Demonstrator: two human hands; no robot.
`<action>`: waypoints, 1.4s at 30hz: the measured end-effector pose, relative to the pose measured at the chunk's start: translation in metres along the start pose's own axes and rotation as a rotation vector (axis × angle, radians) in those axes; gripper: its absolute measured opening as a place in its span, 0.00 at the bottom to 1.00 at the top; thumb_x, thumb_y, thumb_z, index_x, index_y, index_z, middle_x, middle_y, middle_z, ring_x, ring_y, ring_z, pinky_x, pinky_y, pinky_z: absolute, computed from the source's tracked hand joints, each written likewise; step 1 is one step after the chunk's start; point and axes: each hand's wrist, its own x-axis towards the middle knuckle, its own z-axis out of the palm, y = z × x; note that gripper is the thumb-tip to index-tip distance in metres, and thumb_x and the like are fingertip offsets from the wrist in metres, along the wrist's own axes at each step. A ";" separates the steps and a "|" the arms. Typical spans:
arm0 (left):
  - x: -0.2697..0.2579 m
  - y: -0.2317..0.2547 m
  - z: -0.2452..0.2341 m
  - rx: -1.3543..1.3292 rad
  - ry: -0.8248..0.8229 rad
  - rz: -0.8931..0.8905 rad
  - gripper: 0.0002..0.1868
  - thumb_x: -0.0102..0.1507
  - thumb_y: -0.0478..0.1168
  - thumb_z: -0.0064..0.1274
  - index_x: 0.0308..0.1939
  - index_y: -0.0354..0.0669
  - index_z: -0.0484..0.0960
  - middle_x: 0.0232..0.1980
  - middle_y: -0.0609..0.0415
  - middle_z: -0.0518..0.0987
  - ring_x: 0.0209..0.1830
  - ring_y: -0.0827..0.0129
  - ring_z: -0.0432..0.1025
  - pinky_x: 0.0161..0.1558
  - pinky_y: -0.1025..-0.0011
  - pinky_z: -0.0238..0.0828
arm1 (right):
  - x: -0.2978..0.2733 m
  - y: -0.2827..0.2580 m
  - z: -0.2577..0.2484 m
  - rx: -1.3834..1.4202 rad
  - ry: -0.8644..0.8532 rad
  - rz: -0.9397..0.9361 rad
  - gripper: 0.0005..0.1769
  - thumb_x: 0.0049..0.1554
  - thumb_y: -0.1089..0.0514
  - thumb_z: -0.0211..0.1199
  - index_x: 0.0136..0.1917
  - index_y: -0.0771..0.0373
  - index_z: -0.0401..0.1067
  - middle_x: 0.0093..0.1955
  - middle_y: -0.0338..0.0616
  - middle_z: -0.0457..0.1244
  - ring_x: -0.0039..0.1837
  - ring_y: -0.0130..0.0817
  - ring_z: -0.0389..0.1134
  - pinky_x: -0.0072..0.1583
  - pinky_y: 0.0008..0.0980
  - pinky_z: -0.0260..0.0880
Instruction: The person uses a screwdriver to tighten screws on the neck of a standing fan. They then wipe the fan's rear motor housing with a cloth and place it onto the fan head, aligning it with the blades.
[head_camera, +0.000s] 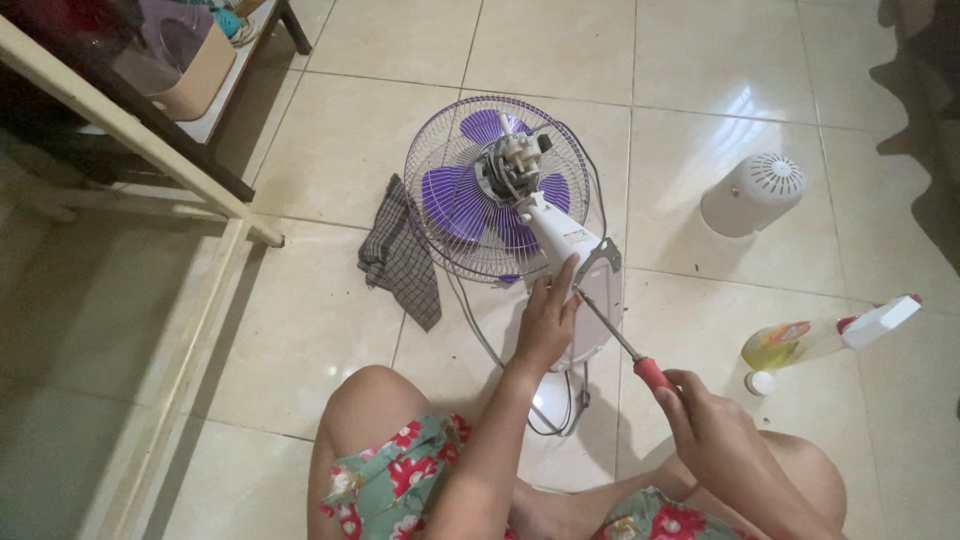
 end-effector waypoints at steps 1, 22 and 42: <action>0.000 0.000 0.000 -0.005 0.014 0.015 0.37 0.69 0.36 0.49 0.79 0.70 0.55 0.57 0.41 0.72 0.53 0.48 0.75 0.50 0.55 0.76 | 0.001 0.000 0.000 0.037 0.005 -0.022 0.22 0.63 0.46 0.53 0.61 0.64 0.71 0.35 0.59 0.71 0.40 0.53 0.75 0.45 0.47 0.73; -0.002 0.002 -0.001 -0.025 0.073 0.076 0.38 0.68 0.34 0.49 0.79 0.69 0.56 0.59 0.41 0.72 0.56 0.46 0.74 0.53 0.53 0.73 | -0.001 -0.014 -0.009 0.743 -0.267 0.386 0.23 0.67 0.47 0.49 0.64 0.67 0.67 0.30 0.41 0.53 0.25 0.28 0.46 0.27 0.31 0.42; -0.001 -0.002 0.000 -0.018 0.039 0.052 0.38 0.69 0.36 0.49 0.80 0.70 0.53 0.58 0.41 0.72 0.53 0.47 0.75 0.51 0.54 0.75 | -0.001 -0.019 -0.014 0.942 -0.311 0.441 0.25 0.67 0.45 0.47 0.56 0.71 0.69 0.32 0.45 0.57 0.22 0.28 0.46 0.24 0.31 0.41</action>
